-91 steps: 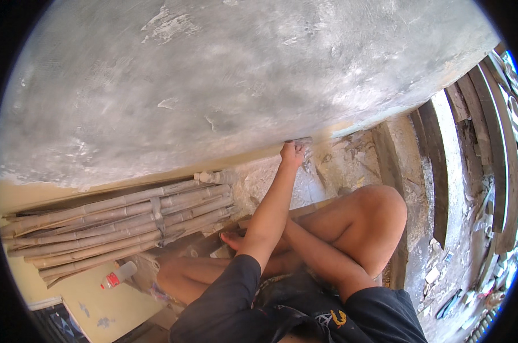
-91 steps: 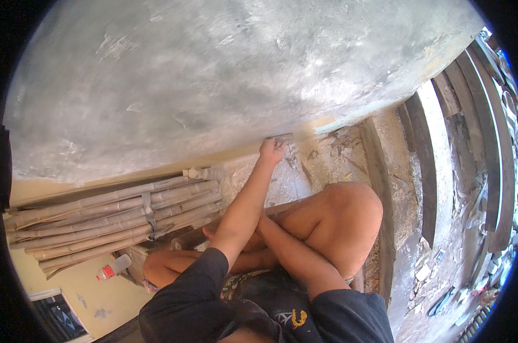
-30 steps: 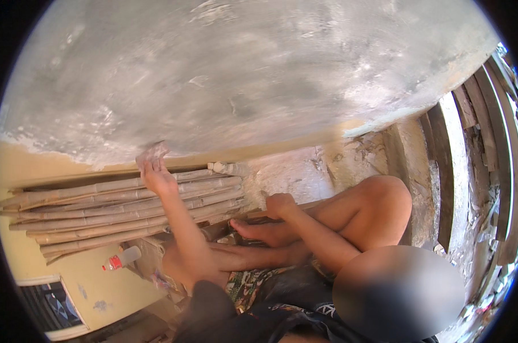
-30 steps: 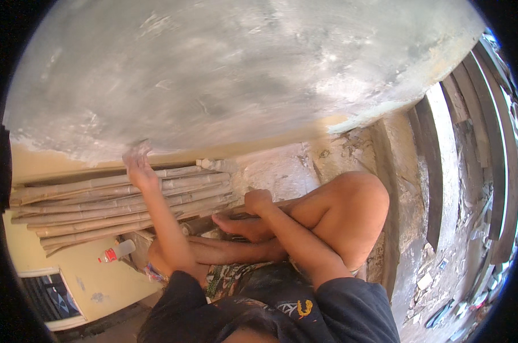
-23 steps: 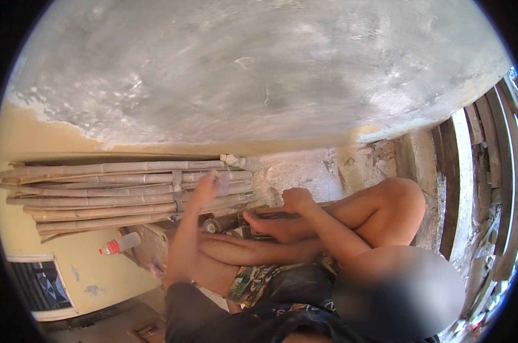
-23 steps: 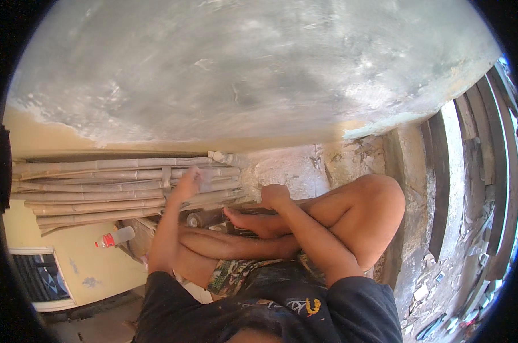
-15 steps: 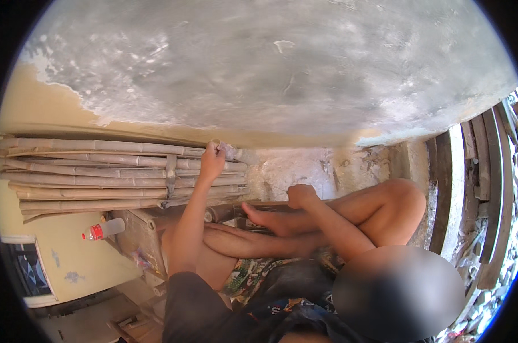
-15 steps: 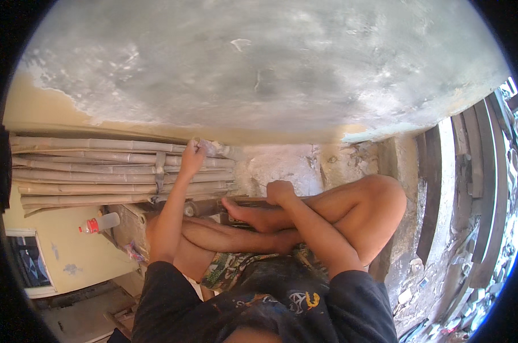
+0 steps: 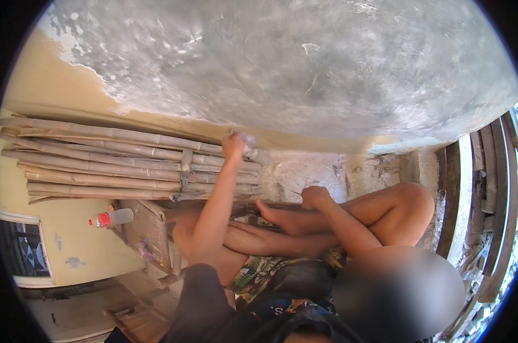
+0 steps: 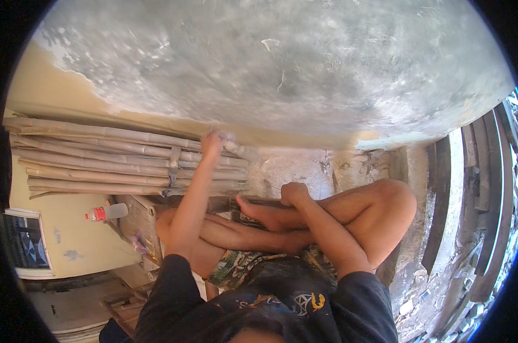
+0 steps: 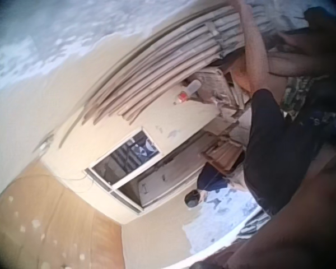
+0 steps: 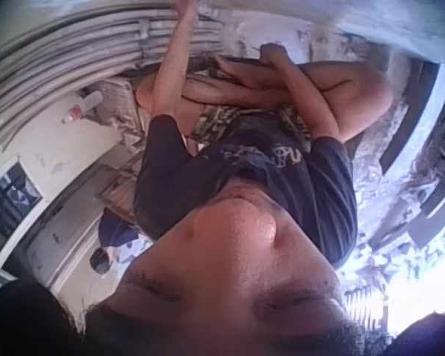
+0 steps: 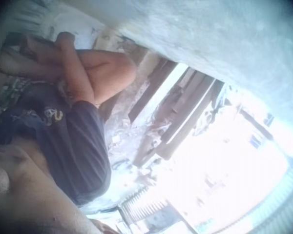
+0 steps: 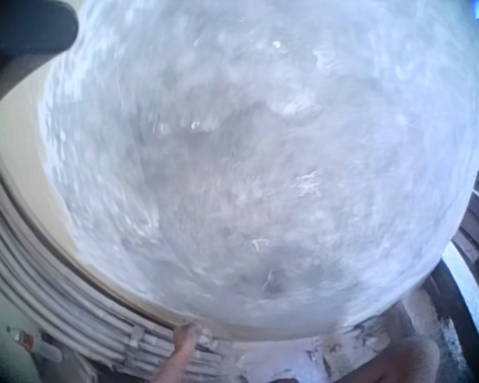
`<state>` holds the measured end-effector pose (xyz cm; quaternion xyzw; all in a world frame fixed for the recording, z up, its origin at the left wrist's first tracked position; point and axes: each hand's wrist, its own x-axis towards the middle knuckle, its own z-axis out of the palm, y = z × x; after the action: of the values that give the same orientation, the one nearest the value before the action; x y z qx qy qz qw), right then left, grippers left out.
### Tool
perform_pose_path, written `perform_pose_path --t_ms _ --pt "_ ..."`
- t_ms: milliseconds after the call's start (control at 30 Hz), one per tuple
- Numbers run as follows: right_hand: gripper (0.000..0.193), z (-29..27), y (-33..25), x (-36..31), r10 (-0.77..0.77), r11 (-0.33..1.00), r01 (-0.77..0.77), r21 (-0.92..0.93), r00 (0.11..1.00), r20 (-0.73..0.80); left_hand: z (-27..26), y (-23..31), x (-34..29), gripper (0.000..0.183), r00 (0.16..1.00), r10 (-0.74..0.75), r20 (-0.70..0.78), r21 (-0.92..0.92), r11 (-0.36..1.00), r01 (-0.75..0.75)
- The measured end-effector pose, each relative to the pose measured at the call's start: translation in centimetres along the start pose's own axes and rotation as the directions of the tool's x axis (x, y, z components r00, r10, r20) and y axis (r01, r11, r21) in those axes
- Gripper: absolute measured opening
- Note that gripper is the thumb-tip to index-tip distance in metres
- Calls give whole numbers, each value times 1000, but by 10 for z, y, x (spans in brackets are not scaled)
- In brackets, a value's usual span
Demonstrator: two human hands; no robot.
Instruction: The person uses a scraper to apply and smooth white plaster onto a wall while sitting on the floor.
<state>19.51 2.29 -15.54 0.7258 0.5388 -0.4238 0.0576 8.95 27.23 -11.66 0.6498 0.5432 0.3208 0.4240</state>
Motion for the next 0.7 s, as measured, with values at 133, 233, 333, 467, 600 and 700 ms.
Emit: perform_pose_path --t_ms 133,233,333,467,600,700 --pt "30 -2 1 -4 -21 999 22 23 1000 -23 87 14 0 25 984 -2 -177 -79 997 -12" --pt "32 0 21 -2 22 998 -23 51 1000 17 182 50 -62 23 989 -33 -145 -112 994 17" --pt "30 0 -4 -2 -89 993 97 66 988 -123 215 51 -81 23 992 -122 37 -180 975 127" --pt "31 20 22 -12 34 860 225 458 870 -492 249 81 -120 22 958 -174 226 -233 945 227" --pt "29 10 7 5 -30 975 84 206 967 -252 207 72 -80 20 959 -262 -111 -538 827 164" --pt "28 -1 8 2 -45 996 49 73 998 -44 153 77 -46 24 848 -409 -337 -603 785 139"
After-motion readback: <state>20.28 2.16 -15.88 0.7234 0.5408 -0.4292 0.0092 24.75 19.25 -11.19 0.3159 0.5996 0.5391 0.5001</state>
